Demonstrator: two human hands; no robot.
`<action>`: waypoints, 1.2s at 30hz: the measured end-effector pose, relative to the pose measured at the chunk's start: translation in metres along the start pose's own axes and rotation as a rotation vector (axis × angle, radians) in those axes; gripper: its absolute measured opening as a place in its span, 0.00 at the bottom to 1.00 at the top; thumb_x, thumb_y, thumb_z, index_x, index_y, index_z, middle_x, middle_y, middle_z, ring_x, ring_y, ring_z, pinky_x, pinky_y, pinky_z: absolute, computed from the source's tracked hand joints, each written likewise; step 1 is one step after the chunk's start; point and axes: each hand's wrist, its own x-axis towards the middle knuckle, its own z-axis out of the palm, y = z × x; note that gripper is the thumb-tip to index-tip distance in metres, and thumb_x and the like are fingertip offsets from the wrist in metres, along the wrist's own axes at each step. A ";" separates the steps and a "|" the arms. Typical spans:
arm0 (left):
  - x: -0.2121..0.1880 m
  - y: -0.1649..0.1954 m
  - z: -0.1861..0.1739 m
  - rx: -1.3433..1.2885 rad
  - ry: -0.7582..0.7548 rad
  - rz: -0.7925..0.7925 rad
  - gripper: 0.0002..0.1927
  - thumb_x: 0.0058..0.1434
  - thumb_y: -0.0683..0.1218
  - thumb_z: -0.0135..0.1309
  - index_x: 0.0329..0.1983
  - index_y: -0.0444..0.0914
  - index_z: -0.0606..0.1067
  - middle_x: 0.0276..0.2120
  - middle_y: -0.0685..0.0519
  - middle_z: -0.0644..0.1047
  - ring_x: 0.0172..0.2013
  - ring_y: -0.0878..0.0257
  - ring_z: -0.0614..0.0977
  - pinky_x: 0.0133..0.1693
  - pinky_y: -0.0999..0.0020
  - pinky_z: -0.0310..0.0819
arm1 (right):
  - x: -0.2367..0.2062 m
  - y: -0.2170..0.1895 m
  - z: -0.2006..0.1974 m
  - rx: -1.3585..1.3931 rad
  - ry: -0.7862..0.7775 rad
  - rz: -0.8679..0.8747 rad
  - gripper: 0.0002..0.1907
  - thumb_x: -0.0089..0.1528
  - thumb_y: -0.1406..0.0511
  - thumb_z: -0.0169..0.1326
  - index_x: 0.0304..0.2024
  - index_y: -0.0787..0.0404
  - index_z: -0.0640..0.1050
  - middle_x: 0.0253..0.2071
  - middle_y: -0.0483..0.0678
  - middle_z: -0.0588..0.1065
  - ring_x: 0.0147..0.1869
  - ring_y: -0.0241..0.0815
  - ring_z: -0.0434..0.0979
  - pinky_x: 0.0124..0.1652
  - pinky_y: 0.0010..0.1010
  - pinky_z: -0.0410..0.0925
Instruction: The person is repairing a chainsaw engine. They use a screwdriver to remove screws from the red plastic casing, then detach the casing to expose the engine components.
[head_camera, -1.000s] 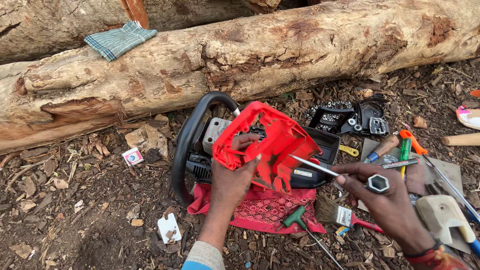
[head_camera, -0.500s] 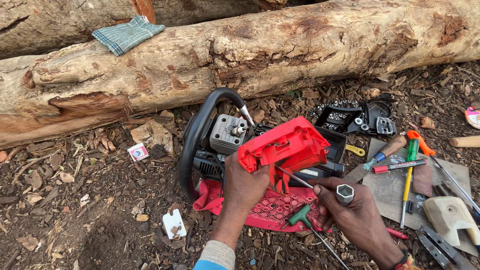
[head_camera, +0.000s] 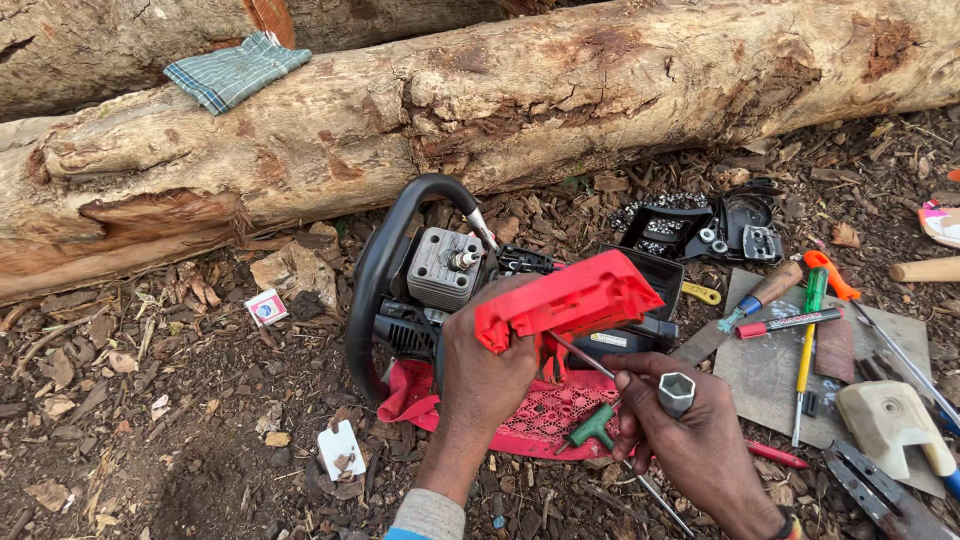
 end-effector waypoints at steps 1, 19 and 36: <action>0.000 0.003 0.000 -0.019 -0.027 -0.017 0.15 0.57 0.34 0.54 0.47 0.36 0.79 0.42 0.47 0.83 0.45 0.53 0.87 0.46 0.61 0.82 | 0.000 -0.001 0.001 0.012 0.010 0.011 0.17 0.66 0.62 0.52 0.52 0.65 0.81 0.18 0.49 0.74 0.18 0.39 0.78 0.15 0.29 0.70; 0.003 0.008 -0.001 -0.023 -0.076 -0.070 0.12 0.60 0.36 0.56 0.47 0.36 0.78 0.43 0.49 0.83 0.46 0.55 0.87 0.46 0.62 0.83 | 0.009 0.008 -0.006 -0.112 -0.009 -0.059 0.18 0.64 0.66 0.53 0.56 0.63 0.82 0.22 0.49 0.77 0.24 0.37 0.79 0.27 0.28 0.76; 0.001 0.005 0.000 -0.040 -0.056 -0.044 0.13 0.60 0.35 0.54 0.48 0.35 0.78 0.44 0.46 0.83 0.48 0.53 0.87 0.49 0.60 0.82 | 0.000 -0.007 -0.002 0.059 -0.047 0.084 0.19 0.65 0.65 0.50 0.55 0.65 0.80 0.25 0.55 0.80 0.19 0.43 0.80 0.19 0.32 0.71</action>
